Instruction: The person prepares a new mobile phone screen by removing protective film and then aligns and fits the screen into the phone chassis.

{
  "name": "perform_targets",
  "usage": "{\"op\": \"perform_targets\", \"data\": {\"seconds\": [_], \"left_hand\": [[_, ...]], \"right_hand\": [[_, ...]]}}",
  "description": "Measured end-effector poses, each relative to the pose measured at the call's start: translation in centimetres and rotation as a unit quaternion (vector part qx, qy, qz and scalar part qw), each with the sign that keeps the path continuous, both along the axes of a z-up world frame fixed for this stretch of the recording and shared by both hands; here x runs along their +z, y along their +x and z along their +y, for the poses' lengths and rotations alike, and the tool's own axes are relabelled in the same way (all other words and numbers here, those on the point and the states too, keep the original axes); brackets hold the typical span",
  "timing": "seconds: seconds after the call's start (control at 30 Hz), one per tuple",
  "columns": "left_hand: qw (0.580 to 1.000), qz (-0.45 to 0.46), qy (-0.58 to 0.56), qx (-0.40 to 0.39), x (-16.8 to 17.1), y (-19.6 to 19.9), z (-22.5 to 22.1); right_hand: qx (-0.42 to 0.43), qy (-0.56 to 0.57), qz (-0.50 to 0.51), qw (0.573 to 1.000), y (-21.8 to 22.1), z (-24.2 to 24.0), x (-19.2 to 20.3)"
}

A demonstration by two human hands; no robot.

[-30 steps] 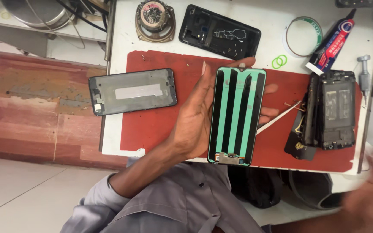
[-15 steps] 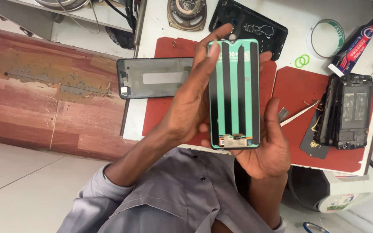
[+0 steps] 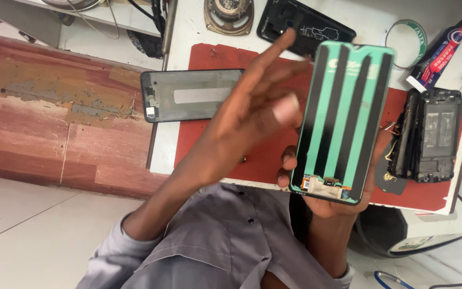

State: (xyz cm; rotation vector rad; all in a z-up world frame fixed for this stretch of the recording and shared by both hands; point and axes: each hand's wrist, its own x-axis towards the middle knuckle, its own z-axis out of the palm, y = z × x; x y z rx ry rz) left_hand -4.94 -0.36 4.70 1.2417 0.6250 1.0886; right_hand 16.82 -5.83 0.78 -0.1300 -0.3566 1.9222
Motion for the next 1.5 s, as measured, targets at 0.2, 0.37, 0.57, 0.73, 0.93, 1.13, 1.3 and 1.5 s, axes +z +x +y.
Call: {"op": "perform_targets", "data": {"seconds": [0.2,0.37,0.57,0.73,0.93,1.13,1.3,1.5], "left_hand": [[0.929,0.264,0.248,0.080,2.6,-0.7,-2.8],[0.902,0.304,0.290,0.096,3.0,0.6,-3.2],[0.917,0.275,0.278,0.076,3.2,0.8,-2.3],[0.927,0.245,0.276,0.069,2.8,0.9,-2.0],[0.931,0.234,0.273,0.072,2.7,0.9,-2.2],[0.929,0.232,0.280,0.063,2.6,0.7,-2.1],[0.934,0.222,0.272,0.072,2.5,0.6,-2.5],[0.912,0.214,0.330,0.114,1.9,1.1,-2.7]], "right_hand": [[-0.125,-0.010,-0.064,0.990,0.4,0.5,0.5],[-0.125,0.045,-0.081,0.988,0.3,0.7,-0.3],[-0.195,0.008,-0.062,0.979,1.2,0.5,-2.1],[-0.171,0.053,-0.103,0.978,1.8,0.2,-3.1],[-0.189,0.037,-0.080,0.978,2.2,0.0,-3.5],[-0.171,0.071,-0.114,0.976,1.5,0.4,-2.6],[-0.153,0.078,-0.101,0.980,0.6,0.8,-1.2],[-0.168,0.062,-0.194,0.964,0.2,1.2,0.2]]}}
